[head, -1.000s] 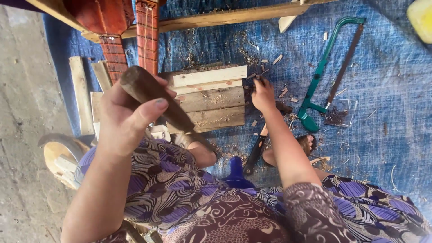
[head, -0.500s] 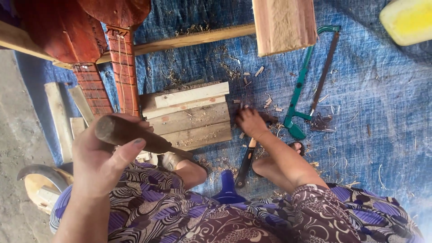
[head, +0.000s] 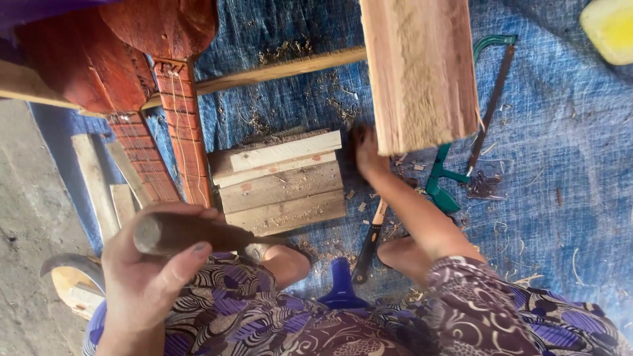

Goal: Shaping and cutting small wooden components using a hammer, a wooden peg as a chisel, and a hacksaw.

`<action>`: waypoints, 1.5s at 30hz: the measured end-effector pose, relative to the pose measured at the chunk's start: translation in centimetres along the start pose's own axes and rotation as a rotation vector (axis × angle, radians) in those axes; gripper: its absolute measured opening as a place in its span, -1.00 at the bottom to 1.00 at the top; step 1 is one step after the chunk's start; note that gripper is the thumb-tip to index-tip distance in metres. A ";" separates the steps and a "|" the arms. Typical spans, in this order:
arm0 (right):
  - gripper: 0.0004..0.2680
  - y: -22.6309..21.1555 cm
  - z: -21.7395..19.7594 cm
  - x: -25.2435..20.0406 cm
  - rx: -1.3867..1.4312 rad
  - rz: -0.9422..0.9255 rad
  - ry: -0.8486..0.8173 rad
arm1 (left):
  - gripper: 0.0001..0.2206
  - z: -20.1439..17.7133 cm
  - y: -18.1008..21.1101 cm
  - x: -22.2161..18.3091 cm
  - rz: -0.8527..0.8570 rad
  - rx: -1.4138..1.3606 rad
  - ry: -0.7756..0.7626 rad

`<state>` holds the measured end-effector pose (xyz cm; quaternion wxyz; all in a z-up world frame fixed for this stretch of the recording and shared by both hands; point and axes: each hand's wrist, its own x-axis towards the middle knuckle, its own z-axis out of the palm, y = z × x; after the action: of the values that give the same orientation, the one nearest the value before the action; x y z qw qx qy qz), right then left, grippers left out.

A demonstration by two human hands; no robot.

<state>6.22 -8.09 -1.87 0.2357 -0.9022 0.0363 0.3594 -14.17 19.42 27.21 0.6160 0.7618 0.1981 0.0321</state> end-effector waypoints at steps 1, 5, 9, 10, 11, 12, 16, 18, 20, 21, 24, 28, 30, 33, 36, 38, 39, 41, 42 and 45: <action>-0.52 1.4 1.5 0.5 0.006 0.001 0.000 | -0.59 -0.1 0.5 0.1 0.002 0.005 -0.004; -0.55 0.0 0.8 0.0 -0.076 -0.206 -0.045 | -0.57 -0.1 1.5 0.1 -0.077 0.117 -0.039; -0.52 0.9 1.7 12.2 -0.597 -0.494 0.274 | -0.55 0.1 1.7 0.3 -0.147 0.147 -0.069; -0.52 1.7 3.0 14.6 -0.596 -0.496 0.267 | -0.55 0.1 1.7 0.2 -0.153 0.148 -0.067; -0.49 2.4 4.3 16.9 -0.625 -0.449 0.179 | -0.55 0.2 1.6 0.2 -0.136 0.175 -0.072; -0.44 3.3 5.7 19.1 -0.651 -0.397 0.092 | -0.55 0.2 1.6 0.2 -0.117 0.202 -0.081; -0.52 2.4 5.1 5.4 0.101 -0.143 -0.045 | -0.57 -0.6 1.5 -0.7 -0.123 0.172 -0.108; -0.62 11.4 10.4 5.7 -0.607 -0.839 0.195 | -0.55 -0.9 1.2 -1.2 -0.003 0.110 -0.093; -0.68 12.8 8.6 1.7 -0.718 -0.884 0.122 | -0.55 -1.0 1.6 -1.7 -0.018 0.110 -0.084; -0.74 13.5 7.8 -0.6 -0.827 -0.931 0.045 | -0.54 -1.0 1.9 -2.1 -0.035 0.114 -0.072; -0.70 13.6 3.0 -3.6 -0.546 -0.797 0.531 | -0.53 -1.3 1.9 -2.5 -0.049 0.082 -0.084; -0.69 17.9 5.2 -7.3 -0.329 -0.382 0.812 | -0.53 -0.7 3.6 -2.6 -0.037 0.144 -0.077; -0.30 20.3 8.1 -7.7 -0.118 0.165 0.158 | -0.55 -0.3 4.4 -2.7 0.006 0.201 -0.107; -0.70 22.8 13.4 -7.0 -0.088 0.040 0.401 | -0.58 0.9 3.4 -2.8 0.125 0.181 -0.095; -0.77 22.8 13.4 -7.6 0.090 0.044 0.485 | -0.58 1.8 4.3 -2.4 0.129 0.223 -0.067; -0.78 22.3 12.5 -7.1 0.158 -0.016 0.556 | -0.58 1.9 4.3 -2.4 0.117 0.213 -0.068; -0.79 22.1 12.1 -6.9 0.223 -0.074 0.624 | -0.58 2.0 4.2 -2.3 0.100 0.202 -0.069; -0.79 21.2 10.0 -5.0 0.184 -0.151 0.643 | -0.58 2.2 4.2 -2.3 0.083 0.183 -0.080; -0.77 20.7 9.0 -4.0 0.144 -0.234 0.651 | -0.59 2.4 4.2 -2.4 0.061 0.167 -0.081; -0.78 17.7 3.5 1.4 -0.157 -0.242 0.543 | -0.60 3.0 4.1 -2.1 0.023 0.167 -0.098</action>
<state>0.90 -22.05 -12.08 0.1881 -0.9785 -0.0376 0.0762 -14.13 15.23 30.80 0.5588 0.8134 0.1609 -0.0146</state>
